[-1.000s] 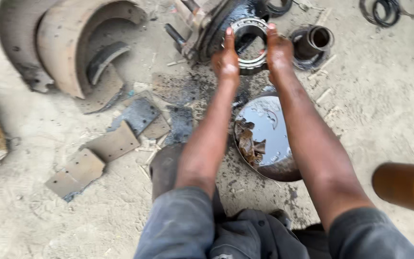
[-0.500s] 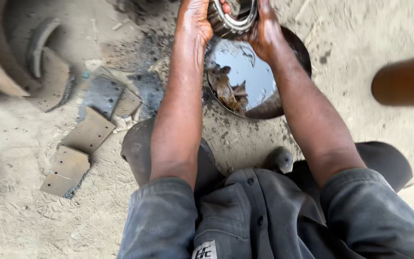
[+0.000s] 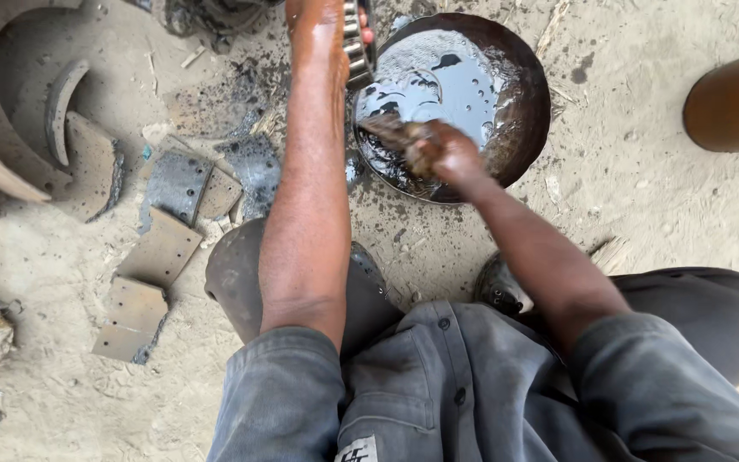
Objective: The person scrubs a metal bearing and a rag in a shallow pan of soapy water, then rinses the bearing in a brown container and places it on the ground. The person then scrubs the rag in the pan again.
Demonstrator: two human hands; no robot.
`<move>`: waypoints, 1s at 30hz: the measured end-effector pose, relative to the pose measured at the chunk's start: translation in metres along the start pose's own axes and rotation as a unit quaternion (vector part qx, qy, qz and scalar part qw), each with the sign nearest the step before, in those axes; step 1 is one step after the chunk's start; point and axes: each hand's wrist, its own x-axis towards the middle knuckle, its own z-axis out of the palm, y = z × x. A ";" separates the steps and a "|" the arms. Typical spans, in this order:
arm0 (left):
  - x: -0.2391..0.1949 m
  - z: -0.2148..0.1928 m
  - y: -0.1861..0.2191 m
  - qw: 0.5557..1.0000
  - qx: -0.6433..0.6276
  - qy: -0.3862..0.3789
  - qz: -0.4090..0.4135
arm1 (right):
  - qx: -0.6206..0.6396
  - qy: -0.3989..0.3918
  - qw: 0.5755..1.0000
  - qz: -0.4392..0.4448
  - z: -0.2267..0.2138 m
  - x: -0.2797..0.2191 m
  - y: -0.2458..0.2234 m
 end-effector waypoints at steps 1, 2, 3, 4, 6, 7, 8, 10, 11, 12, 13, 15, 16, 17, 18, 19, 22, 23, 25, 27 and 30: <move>0.006 0.000 -0.003 1.000 -0.006 0.006 0.001 | 0.066 0.025 0.998 -0.001 -0.021 0.001 0.008; 0.008 -0.002 -0.009 1.000 -0.012 0.013 -0.001 | 0.130 0.049 0.990 0.001 -0.040 0.000 0.016; 0.010 -0.004 -0.016 0.998 -0.043 -0.022 0.033 | 0.194 0.074 0.978 0.003 -0.055 0.000 0.022; 0.011 -0.006 -0.022 0.993 -0.074 -0.057 0.068 | -0.042 0.062 0.995 0.073 -0.071 0.000 0.028; 0.015 -0.006 -0.032 0.984 -0.116 -0.094 0.095 | -0.306 0.039 0.943 0.127 -0.089 -0.008 0.039; 0.018 -0.005 -0.036 0.983 -0.127 -0.097 0.086 | -0.338 0.033 0.934 0.114 -0.095 -0.014 0.045; 0.020 -0.003 -0.041 0.982 -0.139 -0.100 0.077 | -0.369 0.028 0.924 0.101 -0.095 -0.021 0.052; 0.021 0.003 -0.052 0.990 -0.107 -0.075 0.050 | -0.449 -0.056 0.886 0.103 -0.083 -0.041 0.066; 0.021 0.007 -0.058 0.993 -0.091 -0.061 0.036 | -0.487 -0.098 0.862 0.104 -0.077 -0.051 0.074; 0.023 0.011 -0.061 0.996 -0.068 -0.053 0.024 | -0.483 -0.061 0.869 0.087 -0.071 -0.055 0.080; 0.025 0.016 -0.064 0.998 -0.044 -0.044 0.012 | -0.478 -0.023 0.875 0.071 -0.065 -0.057 0.085; 0.024 0.015 -0.069 0.998 -0.041 -0.051 0.006 | -0.479 -0.031 0.874 0.078 -0.053 -0.058 0.092; 0.021 0.018 -0.073 0.995 -0.062 -0.076 0.010 | -0.485 -0.071 0.865 0.109 -0.051 -0.060 0.093; 0.017 0.020 -0.077 0.991 -0.083 -0.101 0.015 | -0.489 -0.110 0.854 0.139 -0.050 -0.064 0.093; 0.018 0.024 -0.077 0.991 -0.091 -0.099 0.016 | -0.482 -0.101 0.858 0.148 -0.050 -0.062 0.091; 0.019 0.026 -0.077 0.990 -0.099 -0.097 0.018 | -0.474 -0.093 0.861 0.156 -0.052 -0.061 0.086; 0.018 0.024 -0.084 0.990 -0.102 -0.094 0.021 | -0.477 -0.090 0.855 0.183 -0.046 -0.078 0.065; 0.017 0.025 -0.089 0.990 -0.099 -0.095 0.022 | -0.481 -0.092 0.850 0.193 -0.046 -0.085 0.056; 0.019 0.027 -0.090 0.993 -0.082 -0.080 0.017 | -0.439 -0.132 0.850 0.259 -0.049 -0.091 0.037; 0.017 0.025 -0.086 0.998 -0.031 -0.057 0.000 | -0.388 -0.166 0.854 0.306 -0.048 -0.089 0.017; 0.008 0.037 -0.084 0.997 0.036 -0.033 -0.063 | -0.372 -0.197 0.860 0.289 -0.042 -0.072 0.003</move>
